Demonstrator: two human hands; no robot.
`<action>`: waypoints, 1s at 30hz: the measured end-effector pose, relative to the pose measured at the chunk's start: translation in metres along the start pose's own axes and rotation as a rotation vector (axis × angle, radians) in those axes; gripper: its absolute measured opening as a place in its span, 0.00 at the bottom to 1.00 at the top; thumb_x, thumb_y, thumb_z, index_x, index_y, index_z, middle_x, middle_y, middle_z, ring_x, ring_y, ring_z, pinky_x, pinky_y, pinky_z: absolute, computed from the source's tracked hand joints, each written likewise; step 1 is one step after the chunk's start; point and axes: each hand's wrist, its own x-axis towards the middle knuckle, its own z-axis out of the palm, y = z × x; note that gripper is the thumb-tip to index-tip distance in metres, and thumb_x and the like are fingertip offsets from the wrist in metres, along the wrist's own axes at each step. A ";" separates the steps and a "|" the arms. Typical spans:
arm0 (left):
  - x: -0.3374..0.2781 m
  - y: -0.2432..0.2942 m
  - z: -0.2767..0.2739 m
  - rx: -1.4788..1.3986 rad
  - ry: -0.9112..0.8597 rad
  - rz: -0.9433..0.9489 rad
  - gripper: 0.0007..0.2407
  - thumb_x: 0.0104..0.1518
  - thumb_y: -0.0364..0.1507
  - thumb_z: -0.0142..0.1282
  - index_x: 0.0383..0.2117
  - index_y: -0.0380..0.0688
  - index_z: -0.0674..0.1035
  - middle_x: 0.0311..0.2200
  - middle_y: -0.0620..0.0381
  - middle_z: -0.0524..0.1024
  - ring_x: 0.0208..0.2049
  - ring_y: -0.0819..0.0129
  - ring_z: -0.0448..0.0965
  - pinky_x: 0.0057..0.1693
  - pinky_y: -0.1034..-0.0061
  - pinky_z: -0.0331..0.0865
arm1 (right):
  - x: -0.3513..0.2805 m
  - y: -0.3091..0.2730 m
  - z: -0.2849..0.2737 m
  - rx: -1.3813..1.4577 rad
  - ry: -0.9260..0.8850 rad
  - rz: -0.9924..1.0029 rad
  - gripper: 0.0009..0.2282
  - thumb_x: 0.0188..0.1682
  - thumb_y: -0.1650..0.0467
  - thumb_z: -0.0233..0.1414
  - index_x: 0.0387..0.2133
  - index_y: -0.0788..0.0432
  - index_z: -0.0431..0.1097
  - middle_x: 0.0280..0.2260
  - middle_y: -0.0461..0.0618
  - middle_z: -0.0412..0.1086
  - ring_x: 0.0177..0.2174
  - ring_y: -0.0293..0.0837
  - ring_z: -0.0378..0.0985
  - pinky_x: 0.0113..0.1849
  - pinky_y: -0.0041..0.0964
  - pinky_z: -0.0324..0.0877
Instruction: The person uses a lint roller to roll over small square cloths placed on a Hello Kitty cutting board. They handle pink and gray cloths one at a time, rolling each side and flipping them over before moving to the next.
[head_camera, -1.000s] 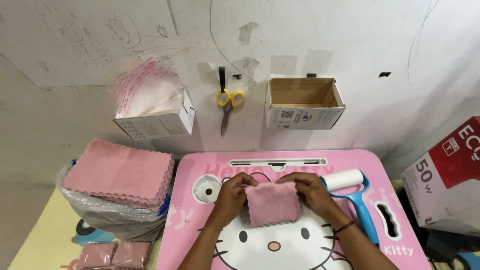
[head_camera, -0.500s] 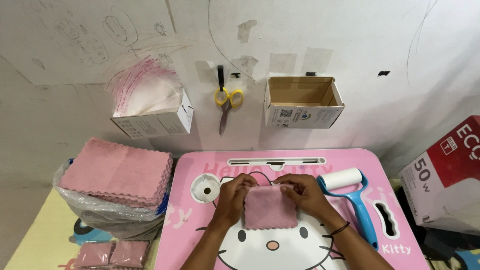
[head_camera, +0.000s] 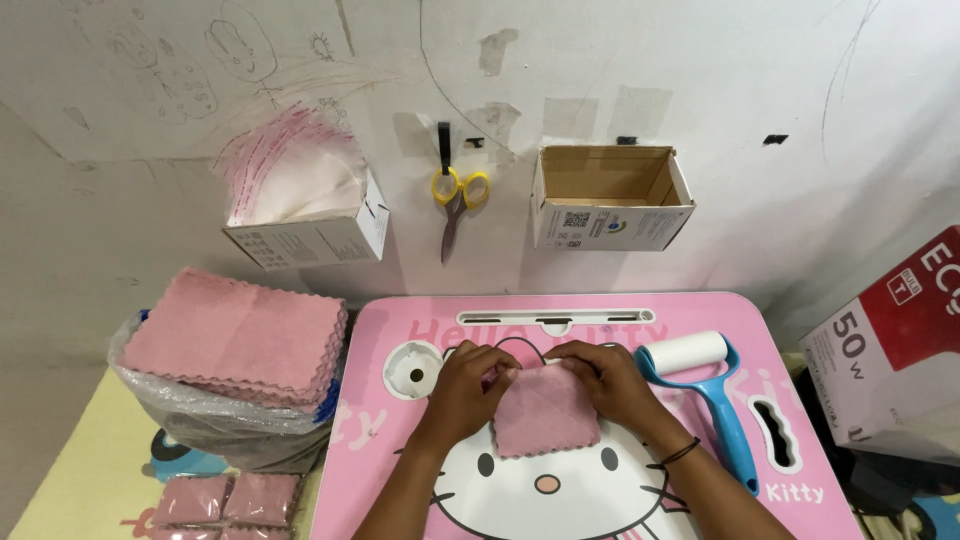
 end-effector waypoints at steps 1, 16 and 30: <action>0.000 0.000 0.000 0.000 0.001 0.000 0.04 0.60 0.33 0.54 0.32 0.54 0.82 0.25 0.69 0.78 0.36 0.67 0.69 0.51 0.73 0.64 | 0.000 0.001 0.000 0.000 0.000 -0.001 0.11 0.52 0.74 0.50 0.41 0.54 0.80 0.39 0.44 0.84 0.42 0.42 0.85 0.46 0.34 0.77; 0.000 -0.005 -0.008 0.002 -0.012 0.096 0.04 0.56 0.29 0.64 0.35 0.53 0.83 0.27 0.58 0.79 0.37 0.57 0.77 0.48 0.64 0.71 | -0.006 -0.024 -0.009 -0.396 0.087 -0.090 0.13 0.53 0.77 0.51 0.47 0.54 0.77 0.42 0.60 0.78 0.36 0.61 0.85 0.39 0.53 0.81; -0.004 -0.004 -0.003 0.068 -0.037 0.226 0.02 0.57 0.33 0.59 0.28 0.57 0.83 0.31 0.75 0.79 0.34 0.68 0.67 0.48 0.71 0.61 | -0.081 -0.067 -0.099 -0.953 0.241 0.799 0.32 0.41 0.45 0.54 0.55 0.48 0.64 0.49 0.45 0.75 0.44 0.55 0.82 0.33 0.58 0.79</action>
